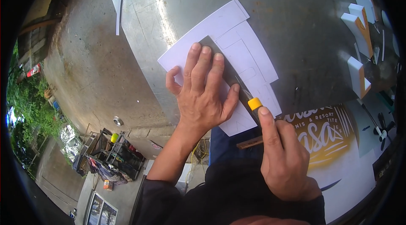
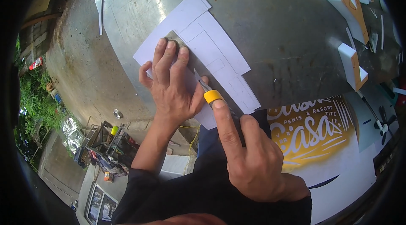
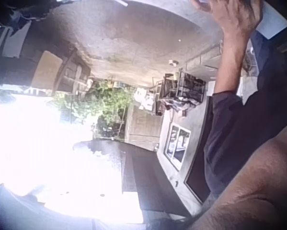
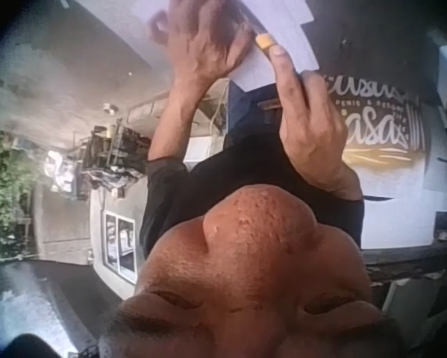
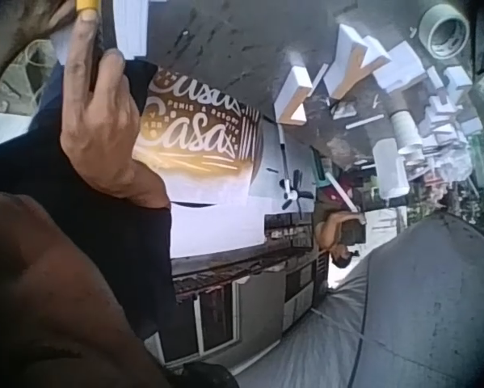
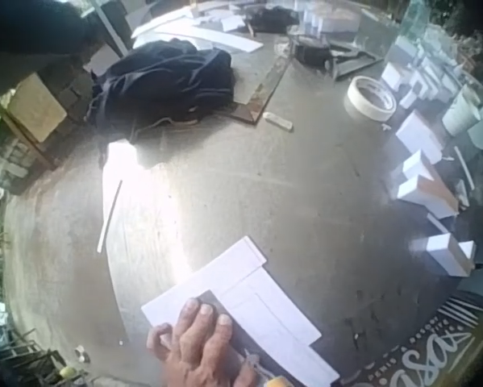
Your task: Use a utility knife and a metal ruler to cut out a template or design from paper on a large metal table.
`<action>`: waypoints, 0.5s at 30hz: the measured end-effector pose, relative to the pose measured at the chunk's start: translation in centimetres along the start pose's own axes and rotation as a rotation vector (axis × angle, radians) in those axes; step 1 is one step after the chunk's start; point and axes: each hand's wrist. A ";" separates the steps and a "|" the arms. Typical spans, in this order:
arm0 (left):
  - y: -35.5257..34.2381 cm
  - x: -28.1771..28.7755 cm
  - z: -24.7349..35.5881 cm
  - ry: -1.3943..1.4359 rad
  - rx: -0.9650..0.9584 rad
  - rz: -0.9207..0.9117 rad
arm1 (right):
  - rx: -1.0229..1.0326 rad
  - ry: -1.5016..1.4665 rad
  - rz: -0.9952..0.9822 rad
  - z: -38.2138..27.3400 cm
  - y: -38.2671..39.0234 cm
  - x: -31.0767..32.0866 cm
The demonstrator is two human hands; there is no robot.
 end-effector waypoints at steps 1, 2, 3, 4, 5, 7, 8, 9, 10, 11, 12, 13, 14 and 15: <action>0.0 -0.1 0.1 0.001 0.000 0.005 | 0.015 -0.018 0.050 -0.1 -0.2 0.2; 0.0 -0.1 0.2 0.003 0.001 0.010 | 0.021 -0.012 0.051 -0.1 -0.8 0.3; 0.0 0.0 0.1 0.001 0.003 0.014 | -0.006 -0.032 0.030 -0.1 -1.6 0.1; 0.1 0.0 0.0 0.005 0.004 0.012 | -0.033 -0.051 0.010 0.0 -2.4 -0.1; 0.1 0.1 -0.1 0.008 0.004 0.009 | -0.029 -0.052 0.010 0.3 -3.0 -0.5; 0.1 -0.1 -0.1 0.008 0.002 0.019 | -0.037 -0.054 0.014 0.7 -4.0 -1.3; 0.1 -0.1 -0.1 0.004 -0.002 0.029 | -0.037 -0.053 0.011 0.9 -4.1 -1.7; 0.0 -0.1 0.0 0.005 -0.002 0.030 | -0.029 -0.058 0.035 1.1 -4.2 -2.0; 0.0 -0.1 0.1 0.005 0.000 0.024 | -0.021 -0.063 0.059 1.2 -4.3 -2.1; 0.0 0.0 0.1 0.005 0.002 0.018 | -0.022 -0.062 0.059 1.3 -4.5 -2.1; 0.0 0.0 0.2 0.005 0.003 0.017 | -0.031 -0.065 0.036 1.2 -4.6 -2.0; -0.1 0.1 0.2 0.001 0.005 0.015 | -0.040 -0.068 0.013 1.2 -4.7 -1.9; -0.1 0.1 0.2 -0.002 0.006 0.013 | -0.041 -0.068 0.013 1.3 -4.8 -1.9; 0.0 0.1 0.1 -0.003 0.006 0.014 | -0.037 -0.078 0.019 1.3 -5.0 -2.1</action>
Point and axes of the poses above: each hand's wrist, its own y-axis away from the middle knuckle, its own x-axis out of the back of the hand, z = x × y, and after that the axes turned 11 degrees about x, right-handed
